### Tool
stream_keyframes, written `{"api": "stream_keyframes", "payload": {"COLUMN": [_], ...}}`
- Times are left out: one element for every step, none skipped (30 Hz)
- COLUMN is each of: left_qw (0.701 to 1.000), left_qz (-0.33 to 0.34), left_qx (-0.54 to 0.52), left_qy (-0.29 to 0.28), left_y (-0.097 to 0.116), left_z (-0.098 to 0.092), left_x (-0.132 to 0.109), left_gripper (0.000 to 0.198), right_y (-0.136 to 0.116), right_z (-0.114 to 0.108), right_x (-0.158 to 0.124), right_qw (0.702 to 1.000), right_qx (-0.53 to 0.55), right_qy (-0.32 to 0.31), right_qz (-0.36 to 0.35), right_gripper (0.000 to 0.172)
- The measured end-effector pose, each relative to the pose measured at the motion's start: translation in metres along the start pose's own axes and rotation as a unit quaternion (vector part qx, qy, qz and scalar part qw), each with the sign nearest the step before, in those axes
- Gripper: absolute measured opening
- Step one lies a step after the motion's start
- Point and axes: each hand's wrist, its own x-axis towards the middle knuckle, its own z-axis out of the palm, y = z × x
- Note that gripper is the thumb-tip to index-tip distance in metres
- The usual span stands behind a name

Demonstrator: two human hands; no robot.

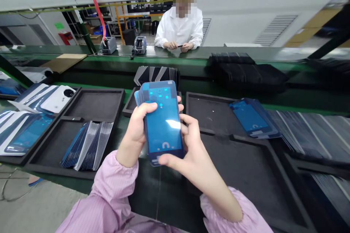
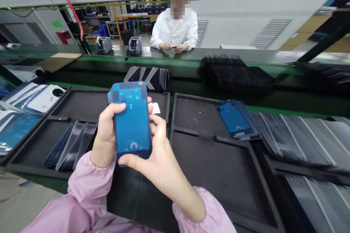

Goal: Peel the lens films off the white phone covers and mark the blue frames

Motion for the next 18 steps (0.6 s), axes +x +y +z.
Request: {"api": "stream_keyframes", "payload": {"left_qw": [0.999,0.998,0.996,0.995,0.995,0.995,0.995,0.996,0.996,0.997,0.997,0.997,0.998,0.998,0.998,0.998,0.998,0.997], "left_qz": [-0.030,-0.057,-0.075,-0.083,-0.081,-0.076,-0.071,-0.065,-0.058,-0.053,-0.050,-0.045,-0.038,-0.027,-0.017,-0.007,0.005,0.019], "left_qx": [-0.016,-0.029,-0.039,-0.046,-0.051,-0.053,-0.052,-0.049,-0.045,-0.042,-0.038,-0.034,-0.029,-0.022,-0.012,0.002,0.015,0.026], "left_qy": [-0.012,-0.024,-0.034,-0.040,-0.041,-0.043,-0.045,-0.044,-0.044,-0.044,-0.046,-0.048,-0.050,-0.051,-0.054,-0.059,-0.066,-0.074], "left_y": [0.003,0.006,0.008,0.009,0.010,0.009,0.009,0.008,0.007,0.006,0.005,0.004,0.004,0.003,0.002,0.002,0.001,-0.001], "left_z": [-0.003,-0.005,-0.007,-0.008,-0.008,-0.008,-0.008,-0.007,-0.007,-0.007,-0.007,-0.008,-0.009,-0.010,-0.011,-0.013,-0.014,-0.015], "left_x": [0.001,0.002,0.003,0.003,0.003,0.003,0.004,0.004,0.005,0.005,0.006,0.006,0.006,0.005,0.005,0.004,0.003,0.001], "left_gripper": [0.046,0.049,0.050,0.051,0.051,0.050,0.050,0.050,0.050,0.051,0.051,0.051,0.051,0.052,0.053,0.055,0.057,0.060], "right_y": [-0.001,-0.001,-0.001,-0.001,-0.001,-0.001,0.000,0.000,0.001,0.001,0.002,0.002,0.003,0.003,0.004,0.005,0.005,0.006], "right_z": [-0.001,-0.002,-0.003,-0.004,-0.004,-0.004,-0.004,-0.004,-0.004,-0.004,-0.004,-0.004,-0.005,-0.005,-0.005,-0.006,-0.007,-0.007], "right_x": [0.000,0.000,0.000,0.000,0.000,0.000,-0.001,-0.001,-0.001,-0.002,-0.002,-0.002,-0.003,-0.003,-0.003,-0.004,-0.004,-0.004], "right_qw": [0.997,0.988,0.978,0.971,0.969,0.970,0.973,0.976,0.979,0.982,0.985,0.987,0.989,0.991,0.992,0.994,0.995,0.996], "right_qx": [0.069,0.130,0.177,0.203,0.213,0.211,0.204,0.193,0.180,0.167,0.154,0.141,0.127,0.114,0.101,0.088,0.074,0.061], "right_qy": [-0.047,-0.086,-0.112,-0.123,-0.123,-0.117,-0.109,-0.100,-0.092,-0.086,-0.080,-0.076,-0.073,-0.071,-0.071,-0.070,-0.069,-0.070], "right_qz": [0.003,0.008,0.014,0.018,0.019,0.017,0.013,0.009,0.005,0.002,-0.001,-0.003,-0.005,-0.006,-0.007,-0.009,-0.011,-0.013], "right_gripper": [0.081,0.070,0.061,0.055,0.052,0.050,0.049,0.048,0.047,0.046,0.045,0.044,0.043,0.041,0.039,0.038,0.037,0.036]}}
